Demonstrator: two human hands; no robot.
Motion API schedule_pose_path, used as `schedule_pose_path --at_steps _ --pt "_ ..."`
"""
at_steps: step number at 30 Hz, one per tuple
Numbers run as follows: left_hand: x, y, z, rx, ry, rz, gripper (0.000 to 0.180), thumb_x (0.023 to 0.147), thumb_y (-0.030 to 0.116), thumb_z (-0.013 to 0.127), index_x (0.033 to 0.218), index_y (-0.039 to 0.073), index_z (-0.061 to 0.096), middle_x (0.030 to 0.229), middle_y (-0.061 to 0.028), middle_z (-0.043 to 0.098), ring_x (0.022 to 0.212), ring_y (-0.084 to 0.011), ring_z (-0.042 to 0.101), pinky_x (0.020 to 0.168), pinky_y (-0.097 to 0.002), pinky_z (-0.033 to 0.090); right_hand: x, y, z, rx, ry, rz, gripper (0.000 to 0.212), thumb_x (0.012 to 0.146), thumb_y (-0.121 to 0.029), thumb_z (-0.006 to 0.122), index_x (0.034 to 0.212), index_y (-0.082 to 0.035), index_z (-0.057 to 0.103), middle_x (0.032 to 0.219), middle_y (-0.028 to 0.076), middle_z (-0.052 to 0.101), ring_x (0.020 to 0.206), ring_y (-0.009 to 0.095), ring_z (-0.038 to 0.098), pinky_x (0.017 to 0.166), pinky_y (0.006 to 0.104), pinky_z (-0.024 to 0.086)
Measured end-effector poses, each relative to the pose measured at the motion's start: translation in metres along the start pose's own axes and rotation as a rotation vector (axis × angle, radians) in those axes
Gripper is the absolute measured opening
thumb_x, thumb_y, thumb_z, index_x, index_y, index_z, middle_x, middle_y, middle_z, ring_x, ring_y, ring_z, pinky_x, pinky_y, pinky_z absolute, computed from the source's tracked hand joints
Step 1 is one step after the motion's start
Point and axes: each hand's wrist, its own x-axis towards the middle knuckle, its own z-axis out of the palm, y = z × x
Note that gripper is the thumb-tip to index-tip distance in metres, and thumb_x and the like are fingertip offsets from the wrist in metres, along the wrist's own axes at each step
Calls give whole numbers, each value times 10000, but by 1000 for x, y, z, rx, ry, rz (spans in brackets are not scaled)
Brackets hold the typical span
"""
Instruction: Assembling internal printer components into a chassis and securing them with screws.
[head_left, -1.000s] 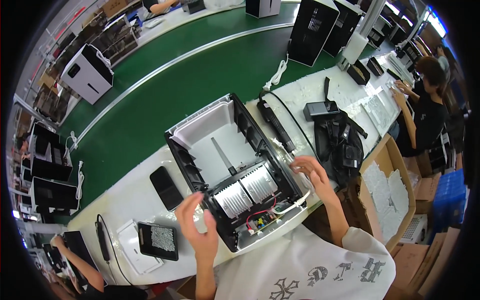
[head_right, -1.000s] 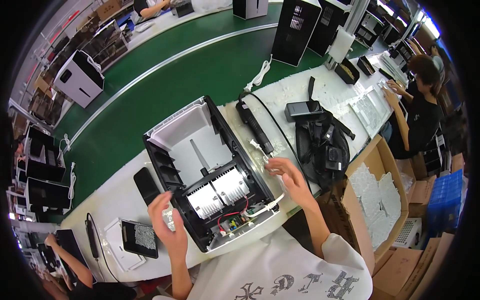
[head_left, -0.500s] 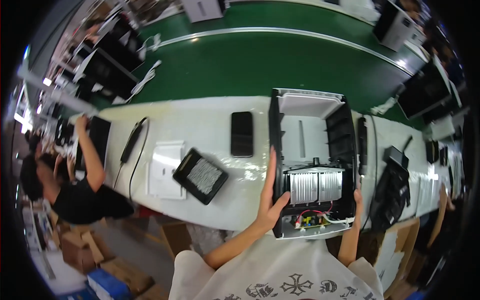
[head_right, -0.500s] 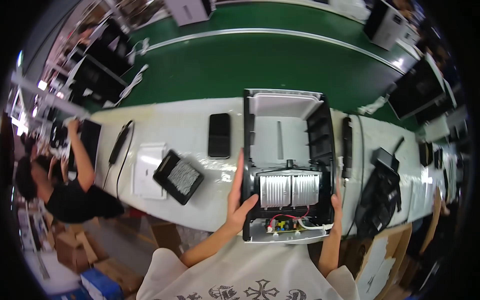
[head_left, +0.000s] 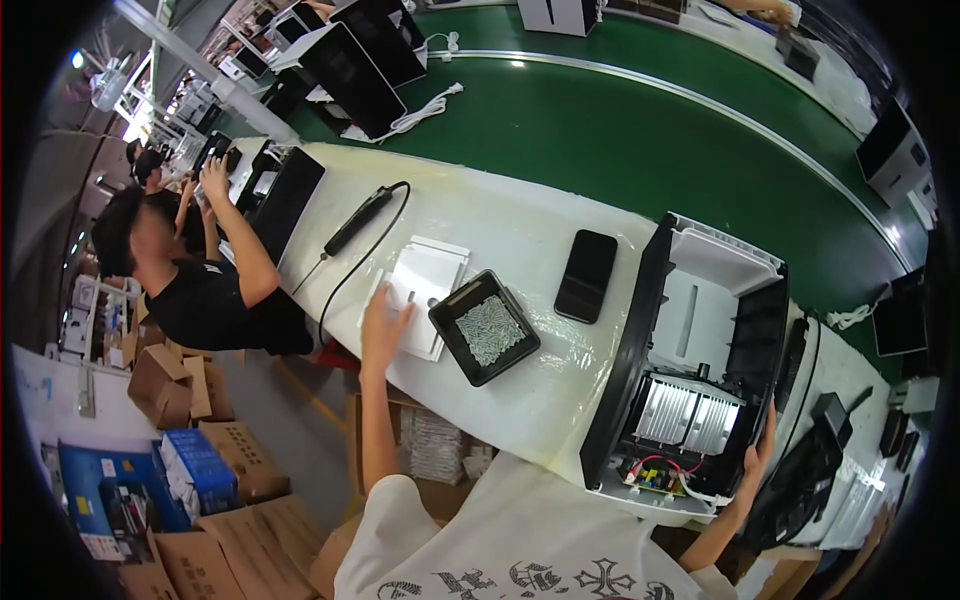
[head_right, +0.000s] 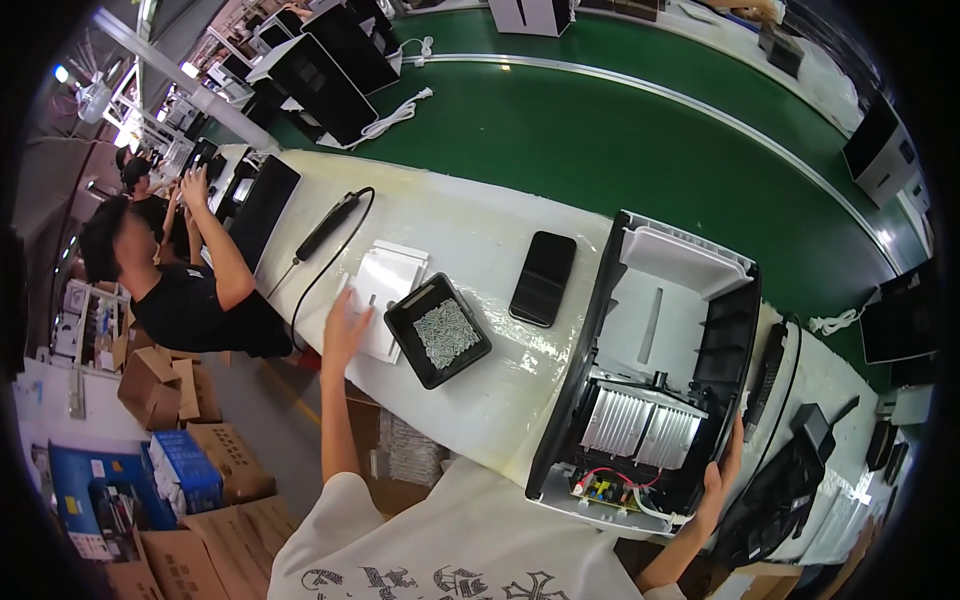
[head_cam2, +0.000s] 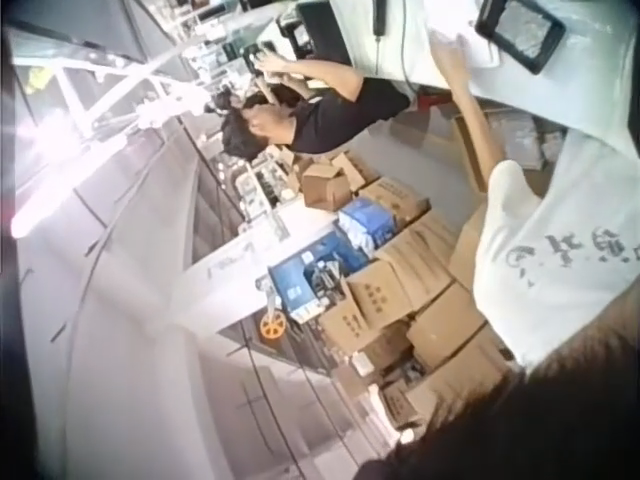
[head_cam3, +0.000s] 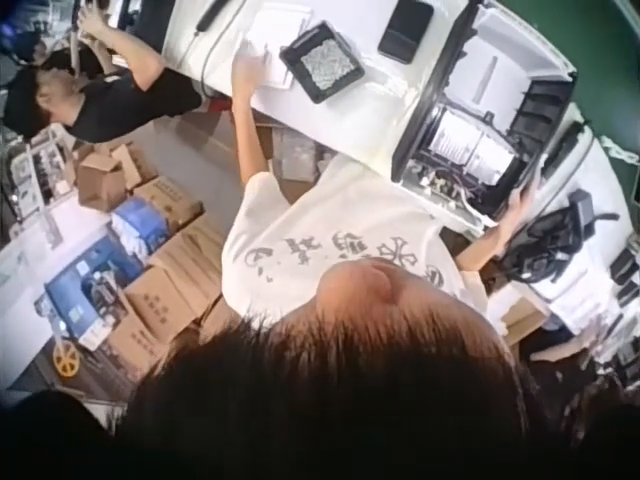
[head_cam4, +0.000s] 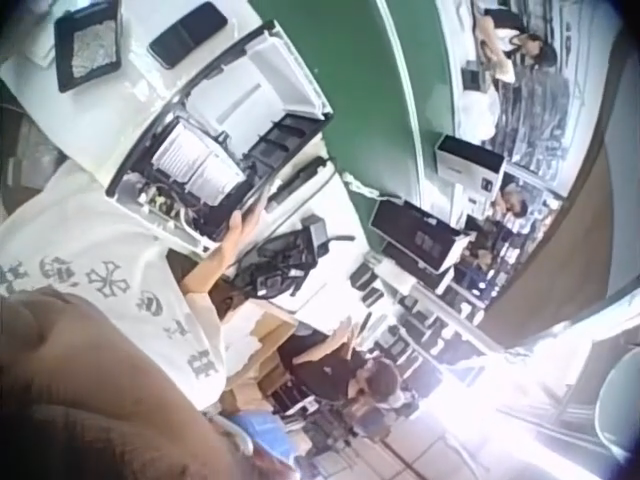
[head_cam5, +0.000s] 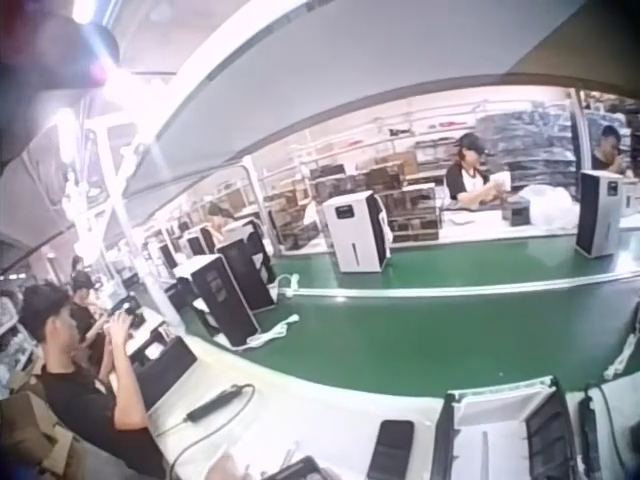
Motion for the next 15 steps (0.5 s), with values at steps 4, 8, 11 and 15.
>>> schedule_pose_path --at_steps 4,8,11,15 --pt "0 24 4 -97 -114 -174 638 799 151 767 1366 44 494 1271 -210 565 1166 -377 535 978 -415 438 -1 -2 1 -20 -3 3 924 882 -601 530 1500 44 295 1559 191 307 1460 289 266 1190 387 144" --pt "6 42 -13 -87 -32 -210 694 738 63 806 1366 72 511 1284 -199 574 1181 -352 552 987 -395 444 -5 -4 -1 -29 -9 8 874 904 -551 548 1502 36 298 1563 180 307 1468 282 251 1194 370 125" --pt "5 47 -15 -36 -5 -152 677 744 53 793 1362 78 518 1250 -185 582 1113 -358 581 945 -406 459 -7 -17 -1 -44 -19 70 867 908 -535 569 1500 39 298 1560 174 313 1469 276 251 1193 371 128" --pt "4 37 -11 -40 109 -132 685 753 26 759 1382 71 491 1134 -186 577 1030 -396 571 864 -427 454 -2 -32 -25 -240 -183 56 712 910 -281 606 1502 2 328 1549 158 345 1444 272 312 1166 370 234"
